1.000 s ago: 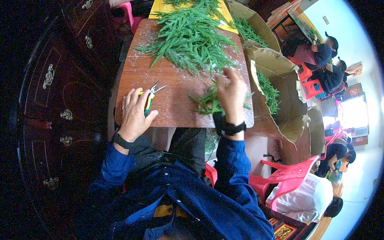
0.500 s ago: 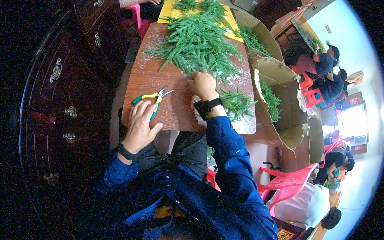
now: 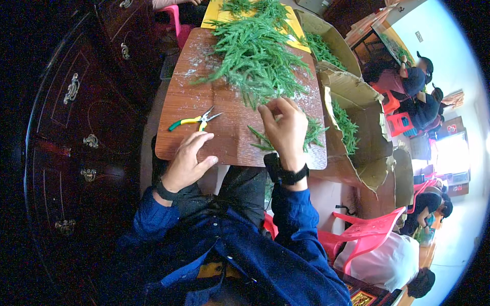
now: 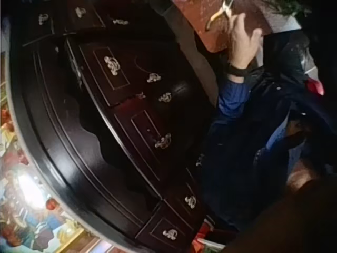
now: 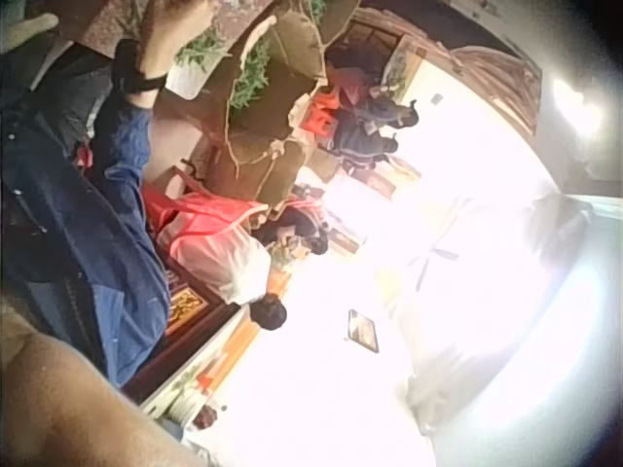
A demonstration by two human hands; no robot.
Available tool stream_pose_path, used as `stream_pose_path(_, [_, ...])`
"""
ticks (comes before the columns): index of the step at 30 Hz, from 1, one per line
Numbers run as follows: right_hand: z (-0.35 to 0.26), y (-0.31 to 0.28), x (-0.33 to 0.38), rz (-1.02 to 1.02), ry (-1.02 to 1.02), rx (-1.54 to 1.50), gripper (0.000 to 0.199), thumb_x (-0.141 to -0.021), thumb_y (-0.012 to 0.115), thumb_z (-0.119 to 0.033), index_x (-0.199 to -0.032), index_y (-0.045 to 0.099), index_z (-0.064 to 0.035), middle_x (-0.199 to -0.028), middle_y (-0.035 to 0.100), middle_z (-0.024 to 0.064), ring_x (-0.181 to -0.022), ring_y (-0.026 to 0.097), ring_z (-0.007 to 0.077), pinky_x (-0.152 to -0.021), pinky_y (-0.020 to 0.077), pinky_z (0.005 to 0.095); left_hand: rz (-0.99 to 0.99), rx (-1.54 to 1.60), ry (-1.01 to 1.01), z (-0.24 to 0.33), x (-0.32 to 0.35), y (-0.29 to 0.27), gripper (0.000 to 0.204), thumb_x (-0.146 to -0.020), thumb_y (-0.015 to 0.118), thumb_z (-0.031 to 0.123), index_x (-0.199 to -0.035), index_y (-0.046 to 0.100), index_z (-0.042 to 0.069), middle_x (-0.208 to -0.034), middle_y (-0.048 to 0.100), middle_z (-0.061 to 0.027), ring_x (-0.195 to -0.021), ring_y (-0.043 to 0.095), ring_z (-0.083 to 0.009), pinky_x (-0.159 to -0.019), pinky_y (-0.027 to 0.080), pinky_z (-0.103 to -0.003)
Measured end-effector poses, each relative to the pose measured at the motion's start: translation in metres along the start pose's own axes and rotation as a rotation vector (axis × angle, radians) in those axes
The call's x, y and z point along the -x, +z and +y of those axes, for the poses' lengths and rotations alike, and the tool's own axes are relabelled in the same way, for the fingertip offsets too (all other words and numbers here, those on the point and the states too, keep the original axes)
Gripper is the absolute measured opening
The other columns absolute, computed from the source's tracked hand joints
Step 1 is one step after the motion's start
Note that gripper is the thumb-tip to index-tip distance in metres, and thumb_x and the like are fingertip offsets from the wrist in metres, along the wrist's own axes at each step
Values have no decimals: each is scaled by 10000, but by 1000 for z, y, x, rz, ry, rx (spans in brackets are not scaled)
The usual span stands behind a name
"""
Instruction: Trimming and sorting green leafy branches into boxes and containers.
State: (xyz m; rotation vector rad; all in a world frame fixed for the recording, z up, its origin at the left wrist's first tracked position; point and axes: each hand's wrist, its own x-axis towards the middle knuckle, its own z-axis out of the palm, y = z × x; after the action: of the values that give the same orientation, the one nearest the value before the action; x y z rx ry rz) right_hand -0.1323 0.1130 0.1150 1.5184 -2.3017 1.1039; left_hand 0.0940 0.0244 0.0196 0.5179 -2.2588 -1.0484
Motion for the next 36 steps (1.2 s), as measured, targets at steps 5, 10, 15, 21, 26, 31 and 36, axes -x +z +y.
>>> stream_pose_path(5, [-6, -11, 34, 73, 15, -244, 159, -764, 758, -83, -740, 625, 1, -728, 622, 74, -682, 594, 175, -656, 465, 292, -110, 538, -268, 5, -3, 15, 453, -907, 647, 234, -1265, 526, -16, -1175, 602, -141, -1065, 592, -270, -919, 476, -383])
stream_pose_path(10, [-20, -18, 75, 49, -59, -401, 148, -763, 753, -66, -751, 617, -9, -763, 619, 69, -721, 594, 189, -665, 453, 301, -81, 1122, -510, 9, -21, 21, 395, -991, 535, 293, -1270, 518, 12, -1196, 608, -105, -1038, 610, -217, -864, 514, -353])
stream_pose_path(15, [-24, -12, 106, -38, -79, -490, 136, -753, 746, -48, -747, 615, -10, -762, 621, 75, -737, 595, 195, -675, 452, 299, -96, 1583, -662, -12, -36, 30, 374, -1005, 497, 292, -1279, 504, 37, -1206, 617, -110, -1049, 614, -210, -866, 522, -350])
stream_pose_path(21, [-23, -20, 133, -169, -7, -560, 133, -746, 738, -41, -725, 609, -15, -756, 616, 86, -740, 592, 202, -683, 453, 301, -30, 1677, -617, -4, -50, 37, 250, -1004, 517, 264, -1152, 593, 77, -1048, 654, -70, -923, 625, -164, -787, 530, -330])
stream_pose_path(26, [-3, -23, 142, -239, 11, -605, 92, -787, 702, -22, -779, 610, -15, -779, 617, 76, -742, 587, 193, -716, 464, 304, -43, 1660, -569, -11, -46, 32, 227, -998, 532, 248, -1116, 621, 77, -980, 671, -68, -865, 633, -143, -767, 530, -318])
stream_pose_path(31, [23, -10, 142, 251, 143, -412, 53, -843, 643, -2, -862, 596, -15, -870, 615, 73, -780, 579, 173, -771, 460, 290, 79, 1507, -492, -1, -38, 28, 238, -980, 568, 252, -1121, 639, 73, -989, 670, -63, -879, 629, -152, -754, 531, -318])
stream_pose_path(36, [17, -11, 145, 115, 297, -613, 116, -931, 567, -24, -1039, 599, 4, -961, 594, 77, -831, 572, 151, -817, 452, 270, 294, 1537, -341, 13, -39, 25, 235, -964, 595, 198, -1137, 651, 49, -1024, 681, -71, -905, 649, -175, -758, 548, -311])
